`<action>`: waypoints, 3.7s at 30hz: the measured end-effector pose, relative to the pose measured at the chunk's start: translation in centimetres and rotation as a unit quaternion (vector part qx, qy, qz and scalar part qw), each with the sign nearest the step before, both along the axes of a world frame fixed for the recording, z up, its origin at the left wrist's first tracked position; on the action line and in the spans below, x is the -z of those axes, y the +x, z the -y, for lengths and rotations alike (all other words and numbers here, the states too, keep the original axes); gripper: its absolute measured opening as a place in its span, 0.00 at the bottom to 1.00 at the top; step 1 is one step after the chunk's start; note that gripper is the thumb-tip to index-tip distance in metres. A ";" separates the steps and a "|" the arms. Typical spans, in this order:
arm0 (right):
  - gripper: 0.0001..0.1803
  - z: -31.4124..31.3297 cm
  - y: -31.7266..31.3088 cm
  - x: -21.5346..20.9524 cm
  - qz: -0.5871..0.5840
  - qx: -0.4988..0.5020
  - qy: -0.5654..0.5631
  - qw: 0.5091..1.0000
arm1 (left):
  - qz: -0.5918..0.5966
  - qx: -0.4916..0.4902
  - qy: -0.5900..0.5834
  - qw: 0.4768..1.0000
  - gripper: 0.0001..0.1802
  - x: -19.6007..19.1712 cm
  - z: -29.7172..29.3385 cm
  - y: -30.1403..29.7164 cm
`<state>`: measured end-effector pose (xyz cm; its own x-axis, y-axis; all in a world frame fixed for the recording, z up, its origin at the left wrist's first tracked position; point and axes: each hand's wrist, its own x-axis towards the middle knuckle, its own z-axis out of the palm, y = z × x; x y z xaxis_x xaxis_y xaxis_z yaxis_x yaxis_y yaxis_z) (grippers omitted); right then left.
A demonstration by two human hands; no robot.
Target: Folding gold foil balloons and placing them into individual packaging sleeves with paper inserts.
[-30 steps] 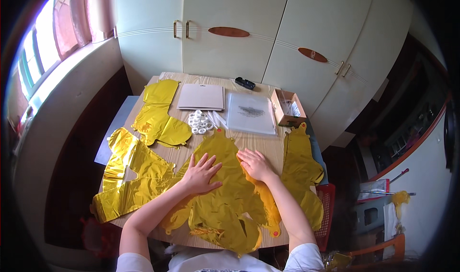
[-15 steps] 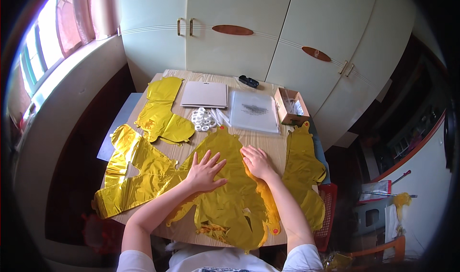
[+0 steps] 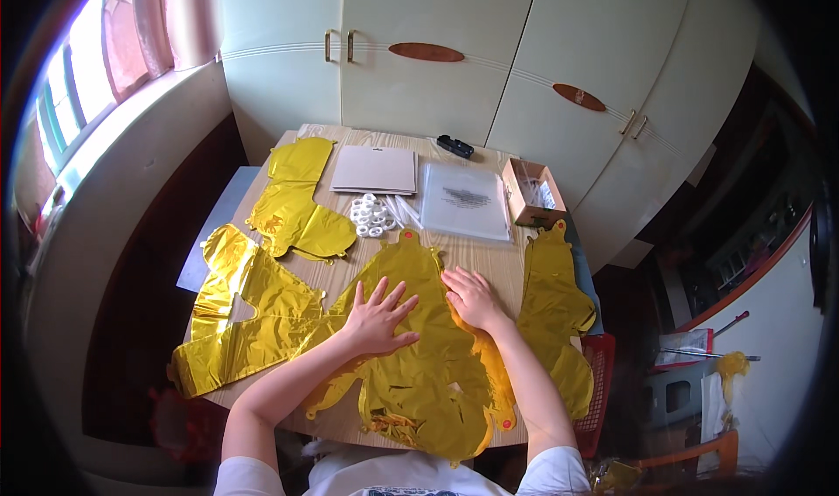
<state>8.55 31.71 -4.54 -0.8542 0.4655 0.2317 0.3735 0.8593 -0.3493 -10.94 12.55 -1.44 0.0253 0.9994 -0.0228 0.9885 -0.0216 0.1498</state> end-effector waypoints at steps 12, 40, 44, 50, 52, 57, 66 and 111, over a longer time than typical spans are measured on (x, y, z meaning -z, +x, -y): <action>0.26 2.8 3.8 -0.7 -0.053 -0.020 -0.029 0.998 | -0.014 -0.004 0.021 1.000 0.47 0.9 -0.5 -0.6; 0.31 5.3 4.8 -1.5 0.028 -0.029 0.033 0.999 | -0.002 -0.021 -0.024 0.999 0.51 0.4 0.8 0.2; 0.31 5.3 4.9 -1.4 0.028 -0.028 0.034 0.999 | 0.004 -0.029 -0.032 0.999 0.51 0.2 0.4 -0.1; 0.32 5.4 4.9 -1.7 0.034 -0.028 0.025 0.999 | -0.005 -0.031 -0.040 0.999 0.51 -0.2 0.3 -0.4; 0.32 5.5 4.8 -1.8 0.040 -0.029 0.028 0.998 | -0.010 -0.028 -0.033 0.999 0.51 0.0 0.3 -0.6; 0.32 5.3 4.8 -1.6 0.040 -0.030 0.023 0.998 | -0.011 -0.031 -0.022 0.999 0.51 0.2 0.5 -0.6; 0.22 9.6 3.7 -9.5 -0.123 -0.079 -0.042 0.988 | -0.003 -0.106 -0.012 0.994 0.39 -1.9 -2.1 -5.2; 0.20 3.5 -25.0 -6.3 -0.043 -0.033 0.023 0.998 | 0.335 -0.221 0.192 0.896 0.12 0.8 -1.3 -22.7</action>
